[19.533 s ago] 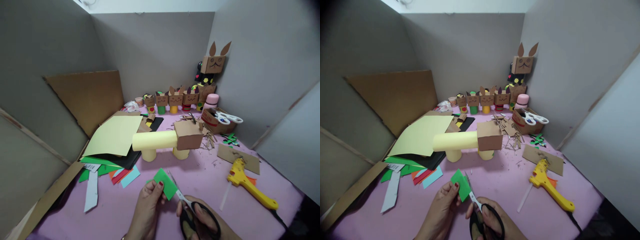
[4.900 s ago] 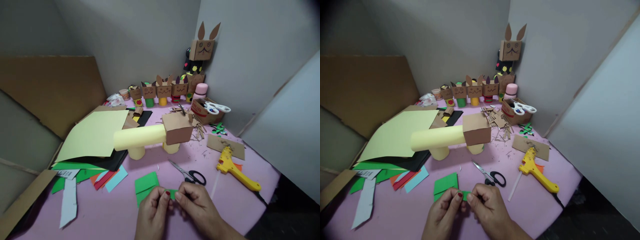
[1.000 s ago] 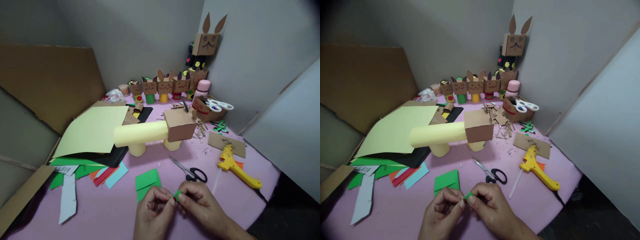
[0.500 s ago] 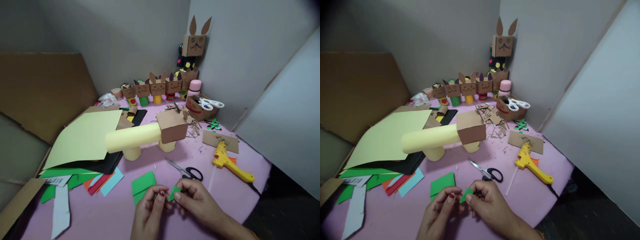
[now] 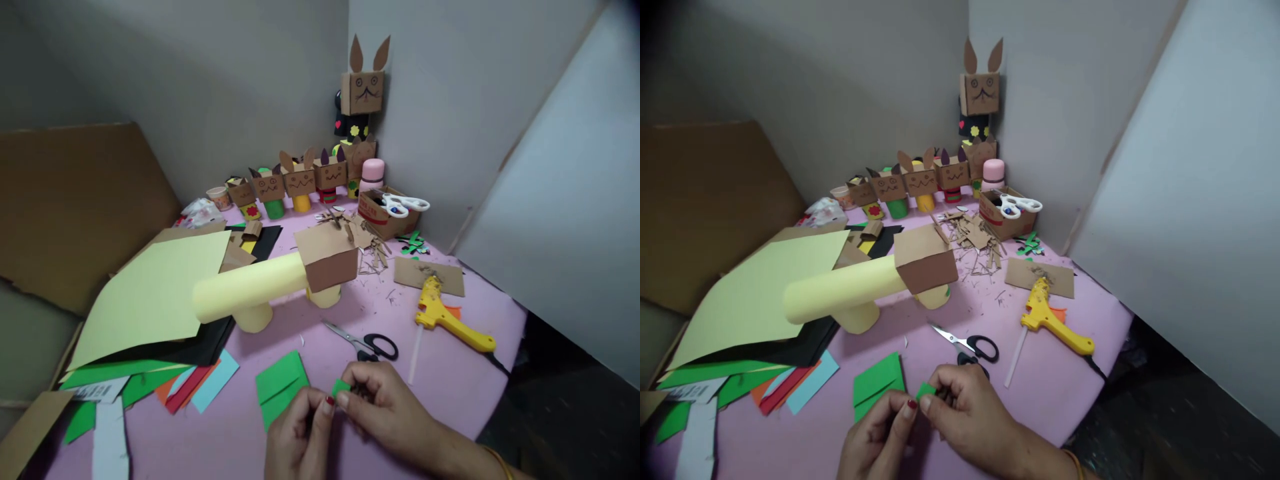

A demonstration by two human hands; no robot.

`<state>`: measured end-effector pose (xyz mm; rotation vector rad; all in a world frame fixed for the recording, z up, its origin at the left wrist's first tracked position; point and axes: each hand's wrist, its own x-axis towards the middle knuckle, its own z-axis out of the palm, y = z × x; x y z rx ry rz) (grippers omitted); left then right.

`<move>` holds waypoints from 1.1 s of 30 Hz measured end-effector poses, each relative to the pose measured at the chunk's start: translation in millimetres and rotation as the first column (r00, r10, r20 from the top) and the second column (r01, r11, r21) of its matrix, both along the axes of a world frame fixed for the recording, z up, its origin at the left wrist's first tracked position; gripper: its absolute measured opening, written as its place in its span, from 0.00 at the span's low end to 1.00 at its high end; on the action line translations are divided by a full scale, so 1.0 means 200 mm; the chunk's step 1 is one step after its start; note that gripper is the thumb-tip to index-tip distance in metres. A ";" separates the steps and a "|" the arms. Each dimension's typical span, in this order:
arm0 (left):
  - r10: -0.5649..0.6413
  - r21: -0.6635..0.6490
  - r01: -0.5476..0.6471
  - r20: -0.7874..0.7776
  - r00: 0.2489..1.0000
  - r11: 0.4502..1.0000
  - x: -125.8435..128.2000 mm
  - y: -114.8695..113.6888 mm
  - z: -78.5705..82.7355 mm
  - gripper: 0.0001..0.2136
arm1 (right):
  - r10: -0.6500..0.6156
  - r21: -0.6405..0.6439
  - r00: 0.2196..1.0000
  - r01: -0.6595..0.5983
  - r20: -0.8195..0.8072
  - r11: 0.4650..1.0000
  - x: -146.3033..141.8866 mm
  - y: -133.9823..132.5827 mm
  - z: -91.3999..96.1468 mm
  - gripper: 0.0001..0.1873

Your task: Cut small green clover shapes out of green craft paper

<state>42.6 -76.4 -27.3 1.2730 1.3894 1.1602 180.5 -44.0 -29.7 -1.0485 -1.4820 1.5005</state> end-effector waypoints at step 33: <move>-0.037 -0.049 0.042 0.110 0.993 0.998 -0.01 0.04 -0.01 0.17 | -0.078 -0.031 0.992 0.076 -0.094 0.997 -0.01 0.03 -0.03 0.13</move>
